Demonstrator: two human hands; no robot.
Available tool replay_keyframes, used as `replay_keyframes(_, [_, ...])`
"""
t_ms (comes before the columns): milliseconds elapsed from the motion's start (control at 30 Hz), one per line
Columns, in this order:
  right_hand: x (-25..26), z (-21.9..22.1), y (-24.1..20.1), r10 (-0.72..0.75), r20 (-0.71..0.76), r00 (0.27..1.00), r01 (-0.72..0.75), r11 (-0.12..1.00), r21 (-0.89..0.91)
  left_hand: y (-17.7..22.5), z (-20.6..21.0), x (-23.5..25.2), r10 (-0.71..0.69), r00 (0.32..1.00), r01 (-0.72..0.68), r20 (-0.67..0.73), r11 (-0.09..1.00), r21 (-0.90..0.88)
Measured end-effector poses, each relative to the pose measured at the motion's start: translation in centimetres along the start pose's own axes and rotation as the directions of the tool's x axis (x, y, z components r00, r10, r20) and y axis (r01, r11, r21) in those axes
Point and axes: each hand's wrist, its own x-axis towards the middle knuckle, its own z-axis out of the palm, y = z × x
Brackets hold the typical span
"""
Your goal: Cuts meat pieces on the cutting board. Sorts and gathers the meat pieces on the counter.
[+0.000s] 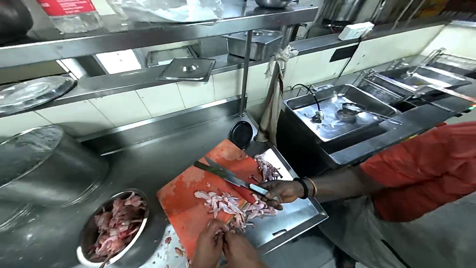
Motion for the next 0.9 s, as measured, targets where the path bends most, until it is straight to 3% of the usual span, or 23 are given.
replay_keyframes(100, [-0.3, 0.0, -1.0, 0.082, -0.011, 0.997, -0.082, 0.992, -0.091, 0.9, -0.4, -0.1, -0.262, 0.964, 0.248, 0.053, 0.951, 0.185])
replay_keyframes(200, [-0.6, 0.4, -2.0, 0.118, -0.037, 0.992, -0.123, 0.98, -0.157, 2.0, -1.4, 0.7, -0.585, 0.803, 0.526, 0.111, 0.784, 0.33])
replay_keyframes(300, [-0.8, 0.6, -2.2, 0.094, -0.104, 0.99, -0.114, 0.97, -0.213, 2.4, -1.6, 1.0, -0.699, 0.7, 0.614, 0.145, 0.693, 0.378])
replay_keyframes(400, [-0.8, 0.3, -2.1, 0.074, -0.124, 0.99, -0.102, 0.964, -0.244, 1.4, -1.4, 0.7, -0.696, 0.681, 0.659, 0.228, 0.718, 0.225])
replay_keyframes(500, [-0.9, 0.5, -2.2, 0.073, -0.114, 0.991, -0.1, 0.963, -0.251, 0.1, -1.2, 0.3, -0.641, 0.72, 0.644, 0.267, 0.76, 0.09])
replay_keyframes(700, [-1.0, 0.4, -2.4, 0.046, 0.0, 0.999, -0.045, 0.971, -0.235, -0.5, -0.9, -0.5, -0.607, 0.755, 0.602, 0.248, 0.791, 0.107])
replay_keyframes(900, [-1.3, 0.2, -2.2, 0.046, 0.047, 0.998, -0.039, 0.989, -0.143, 0.8, -1.0, -0.4, -0.56, 0.788, 0.505, 0.256, 0.826, 0.252])
